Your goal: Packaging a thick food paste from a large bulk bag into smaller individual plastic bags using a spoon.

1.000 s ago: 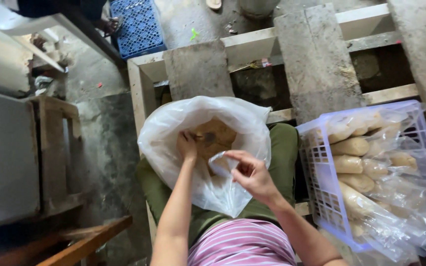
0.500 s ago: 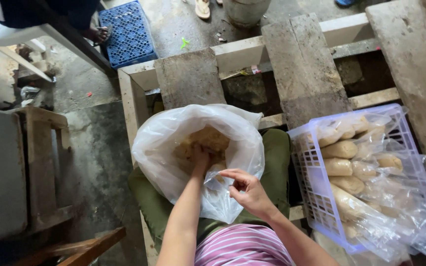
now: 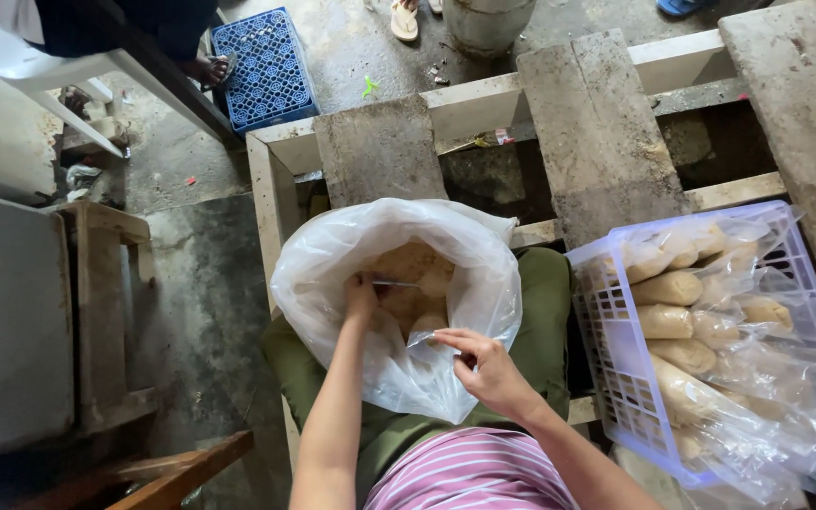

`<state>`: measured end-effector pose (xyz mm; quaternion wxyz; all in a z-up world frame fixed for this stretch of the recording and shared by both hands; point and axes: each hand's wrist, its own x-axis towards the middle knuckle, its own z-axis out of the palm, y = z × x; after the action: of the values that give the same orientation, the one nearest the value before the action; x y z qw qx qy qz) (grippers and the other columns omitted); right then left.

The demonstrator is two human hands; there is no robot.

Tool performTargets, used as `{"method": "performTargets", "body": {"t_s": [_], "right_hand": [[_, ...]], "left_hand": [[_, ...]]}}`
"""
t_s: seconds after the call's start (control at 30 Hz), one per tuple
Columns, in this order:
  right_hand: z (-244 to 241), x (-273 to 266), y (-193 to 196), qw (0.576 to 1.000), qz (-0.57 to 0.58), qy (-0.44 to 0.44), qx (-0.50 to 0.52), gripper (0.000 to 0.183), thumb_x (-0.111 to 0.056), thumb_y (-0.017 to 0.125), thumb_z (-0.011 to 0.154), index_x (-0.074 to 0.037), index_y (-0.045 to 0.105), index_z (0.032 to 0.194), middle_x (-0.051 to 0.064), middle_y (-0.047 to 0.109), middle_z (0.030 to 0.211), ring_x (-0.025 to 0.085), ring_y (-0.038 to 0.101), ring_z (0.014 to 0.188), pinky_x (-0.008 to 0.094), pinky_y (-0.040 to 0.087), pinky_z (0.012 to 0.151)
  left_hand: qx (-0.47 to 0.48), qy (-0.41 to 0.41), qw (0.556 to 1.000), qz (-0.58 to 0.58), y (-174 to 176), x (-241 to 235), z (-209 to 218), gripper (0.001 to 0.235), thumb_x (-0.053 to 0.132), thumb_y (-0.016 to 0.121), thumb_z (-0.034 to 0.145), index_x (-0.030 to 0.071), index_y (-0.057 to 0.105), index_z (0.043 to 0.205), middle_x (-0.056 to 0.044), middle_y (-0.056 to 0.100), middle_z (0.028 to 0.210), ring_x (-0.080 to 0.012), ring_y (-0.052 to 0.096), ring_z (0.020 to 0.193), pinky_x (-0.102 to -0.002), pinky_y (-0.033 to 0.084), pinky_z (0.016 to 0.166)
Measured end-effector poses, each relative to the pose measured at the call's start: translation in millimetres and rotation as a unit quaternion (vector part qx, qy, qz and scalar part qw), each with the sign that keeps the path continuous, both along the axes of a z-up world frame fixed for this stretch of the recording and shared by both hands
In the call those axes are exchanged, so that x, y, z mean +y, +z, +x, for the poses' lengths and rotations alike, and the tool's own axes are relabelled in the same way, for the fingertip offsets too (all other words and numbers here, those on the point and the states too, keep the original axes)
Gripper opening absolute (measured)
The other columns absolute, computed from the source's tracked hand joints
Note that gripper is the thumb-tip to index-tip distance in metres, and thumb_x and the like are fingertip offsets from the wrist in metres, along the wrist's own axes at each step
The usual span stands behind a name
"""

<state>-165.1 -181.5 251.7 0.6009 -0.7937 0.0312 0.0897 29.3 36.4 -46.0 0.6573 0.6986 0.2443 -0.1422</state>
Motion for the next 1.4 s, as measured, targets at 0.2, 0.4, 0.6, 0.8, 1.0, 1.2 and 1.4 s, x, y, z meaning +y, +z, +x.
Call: {"method": "performTargets", "body": {"t_s": [0.2, 0.4, 0.6, 0.8, 1.0, 1.2, 1.4], "right_hand": [[2, -2, -14, 1.000, -0.006, -0.004, 0.005, 0.048, 0.009, 0.054, 0.077, -0.011, 0.074, 0.116, 0.007, 0.073, 0.114, 0.009, 0.062, 0.059, 0.022, 0.054, 0.055], [0, 4, -20, 1.000, -0.014, 0.001, -0.003, 0.047, 0.008, 0.056, 0.077, -0.012, 0.074, 0.115, 0.007, 0.073, 0.112, 0.010, 0.063, 0.057, 0.023, 0.053, 0.053], [18, 3, -18, 0.998, 0.013, -0.021, -0.063, 0.051, 0.008, 0.058, 0.072, -0.008, 0.072, 0.119, 0.015, 0.070, 0.115, 0.025, 0.071, 0.092, 0.035, 0.057, 0.077], [61, -9, -30, 0.991, 0.087, -0.050, -0.087, 0.047, 0.010, 0.057, 0.079, -0.007, 0.069, 0.121, 0.008, 0.068, 0.114, 0.010, 0.064, 0.064, 0.025, 0.056, 0.065], [66, 8, -25, 0.989, 0.118, -0.049, -0.077, 0.051, 0.012, 0.055, 0.081, -0.004, 0.062, 0.129, 0.011, 0.058, 0.127, 0.012, 0.066, 0.061, 0.024, 0.056, 0.059], [62, 17, -47, 0.986, 0.093, -0.092, -0.104, 0.049, 0.010, 0.056, 0.082, -0.001, 0.062, 0.129, 0.012, 0.057, 0.125, 0.013, 0.066, 0.066, 0.025, 0.055, 0.060], [65, 19, -49, 0.988, 0.061, -0.092, -0.108, 0.050, 0.009, 0.057, 0.081, -0.002, 0.063, 0.129, 0.013, 0.060, 0.125, 0.014, 0.068, 0.080, 0.028, 0.056, 0.068]], "left_hand": [[0.003, 0.077, 0.992, -0.101, 143, -2, -39, 0.033, 0.030, 0.047, 0.103, -0.001, 0.060, 0.108, -0.029, 0.065, 0.100, -0.0348, 0.072, 0.080, -0.040, 0.062, 0.068], [-0.062, 0.122, 0.968, -0.211, 198, 20, -58, 0.032, 0.033, 0.043, 0.105, 0.003, 0.052, 0.097, -0.029, 0.070, 0.092, -0.0298, 0.074, 0.068, -0.029, 0.062, 0.059], [-0.118, 0.154, 0.966, -0.170, 250, 25, -66, 0.031, 0.031, 0.047, 0.104, 0.004, 0.055, 0.091, -0.026, 0.071, 0.084, -0.0257, 0.072, 0.060, -0.027, 0.062, 0.055], [-0.208, 0.158, 0.955, -0.139, 299, 33, -64, 0.032, 0.025, 0.049, 0.101, 0.002, 0.062, 0.083, -0.026, 0.070, 0.079, -0.0264, 0.070, 0.054, -0.030, 0.063, 0.055], [-0.285, 0.085, 0.950, -0.095, 358, 21, -77, 0.039, 0.024, 0.040, 0.105, -0.002, 0.059, 0.081, -0.025, 0.070, 0.076, -0.0240, 0.070, 0.053, -0.029, 0.061, 0.052], [-0.340, -0.041, 0.939, 0.026, 340, -3, -80, 0.043, 0.026, 0.042, 0.105, 0.004, 0.064, 0.074, -0.013, 0.068, 0.064, -0.0166, 0.068, 0.050, -0.026, 0.056, 0.047], [-0.595, -0.254, 0.621, 0.442, 283, -57, -92, 0.008, 0.015, 0.054, 0.089, 0.010, 0.060, 0.089, -0.005, 0.057, 0.074, -0.0212, 0.063, 0.068, -0.028, 0.054, 0.061]]}}
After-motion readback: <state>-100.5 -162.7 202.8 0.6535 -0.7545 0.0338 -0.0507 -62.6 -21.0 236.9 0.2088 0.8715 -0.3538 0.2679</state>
